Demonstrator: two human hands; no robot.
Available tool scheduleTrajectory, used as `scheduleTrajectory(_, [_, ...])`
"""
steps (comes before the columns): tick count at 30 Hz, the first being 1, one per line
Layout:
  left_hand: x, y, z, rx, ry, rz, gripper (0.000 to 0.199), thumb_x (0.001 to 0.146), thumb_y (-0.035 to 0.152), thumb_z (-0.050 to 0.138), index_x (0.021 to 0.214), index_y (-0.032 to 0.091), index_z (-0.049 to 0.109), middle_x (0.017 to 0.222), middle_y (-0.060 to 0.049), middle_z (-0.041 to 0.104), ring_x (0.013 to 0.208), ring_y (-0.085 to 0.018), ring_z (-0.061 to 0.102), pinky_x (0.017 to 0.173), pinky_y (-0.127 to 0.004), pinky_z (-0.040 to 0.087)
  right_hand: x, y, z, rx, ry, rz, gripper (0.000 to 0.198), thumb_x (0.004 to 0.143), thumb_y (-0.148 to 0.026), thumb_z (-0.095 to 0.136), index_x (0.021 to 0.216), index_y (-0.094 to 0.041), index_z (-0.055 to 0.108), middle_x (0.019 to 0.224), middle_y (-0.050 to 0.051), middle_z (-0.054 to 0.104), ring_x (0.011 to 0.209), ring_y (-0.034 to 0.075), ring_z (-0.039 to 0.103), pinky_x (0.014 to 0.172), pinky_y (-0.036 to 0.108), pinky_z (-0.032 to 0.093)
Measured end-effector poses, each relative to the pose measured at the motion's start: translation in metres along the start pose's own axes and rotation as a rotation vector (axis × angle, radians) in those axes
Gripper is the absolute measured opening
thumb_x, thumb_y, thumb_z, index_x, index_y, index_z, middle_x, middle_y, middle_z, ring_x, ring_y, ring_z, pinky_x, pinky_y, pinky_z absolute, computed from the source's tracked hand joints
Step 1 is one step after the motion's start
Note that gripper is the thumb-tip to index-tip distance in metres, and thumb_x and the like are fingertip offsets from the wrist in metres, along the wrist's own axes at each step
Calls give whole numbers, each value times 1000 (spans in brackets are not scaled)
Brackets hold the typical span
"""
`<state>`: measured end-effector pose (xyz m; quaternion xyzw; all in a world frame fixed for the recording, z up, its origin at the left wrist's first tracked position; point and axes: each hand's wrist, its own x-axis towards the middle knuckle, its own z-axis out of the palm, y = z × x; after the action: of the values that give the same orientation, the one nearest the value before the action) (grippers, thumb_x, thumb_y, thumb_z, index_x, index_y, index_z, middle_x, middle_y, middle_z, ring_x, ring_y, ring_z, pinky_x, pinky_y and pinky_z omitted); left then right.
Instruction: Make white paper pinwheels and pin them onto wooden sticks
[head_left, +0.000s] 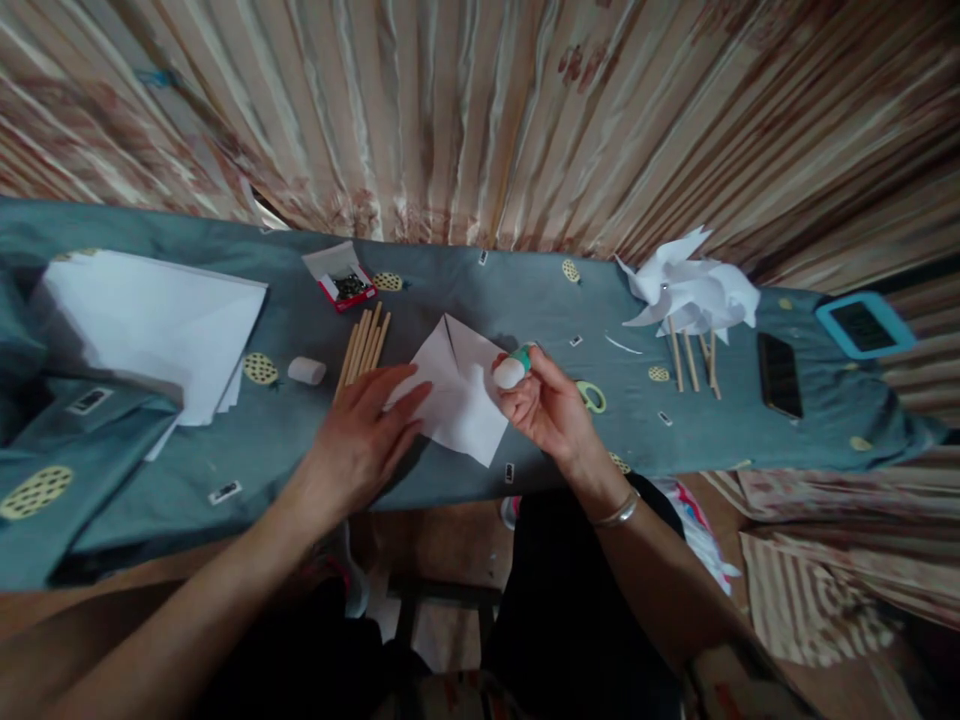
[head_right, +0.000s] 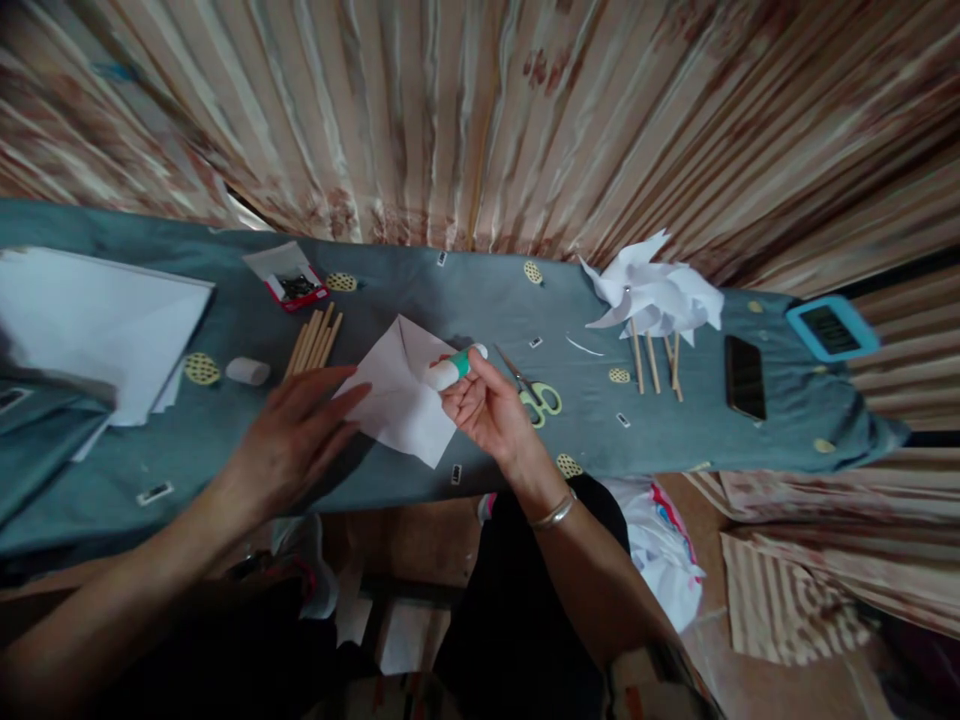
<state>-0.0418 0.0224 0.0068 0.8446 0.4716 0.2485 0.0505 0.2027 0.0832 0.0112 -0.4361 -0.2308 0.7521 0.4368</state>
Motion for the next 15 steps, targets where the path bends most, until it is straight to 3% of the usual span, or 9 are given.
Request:
scheduleTrajectory(2, [1, 12, 17, -44, -59, 46, 43, 96, 34, 53, 135, 16, 54, 149, -21, 44, 136, -37, 44, 107, -55, 43, 0, 1, 0, -40, 28, -13, 25, 83, -46, 67, 82, -21, 69, 83, 2, 74, 53, 7, 54, 52, 20, 52])
scheduleTrajectory(5, [0, 21, 34, -76, -122, 61, 54, 91, 44, 62, 140, 23, 52, 158, -20, 32, 146, -41, 29, 113, -62, 31, 0, 2, -2, -153, 21, -73, 29, 78, -49, 72, 85, -21, 69, 79, 1, 74, 58, 9, 61, 59, 23, 56])
scheduleTrajectory(9, [-1, 22, 41, -74, -152, 27, 59, 86, 46, 68, 140, 29, 51, 161, -15, 30, 149, -39, 24, 116, -60, 25, 2, 2, -4, -281, 19, -127, 33, 65, -44, 86, 82, -20, 70, 71, -1, 72, 65, 12, 69, 69, 26, 60])
scheduleTrajectory(15, [-2, 21, 44, -71, -163, 24, 59, 84, 48, 70, 136, 27, 55, 158, -17, 34, 147, -41, 27, 115, -61, 26, 6, 5, 2, -494, 80, -261, 34, 64, -46, 86, 72, -20, 67, 61, -4, 67, 54, 8, 60, 54, 21, 50])
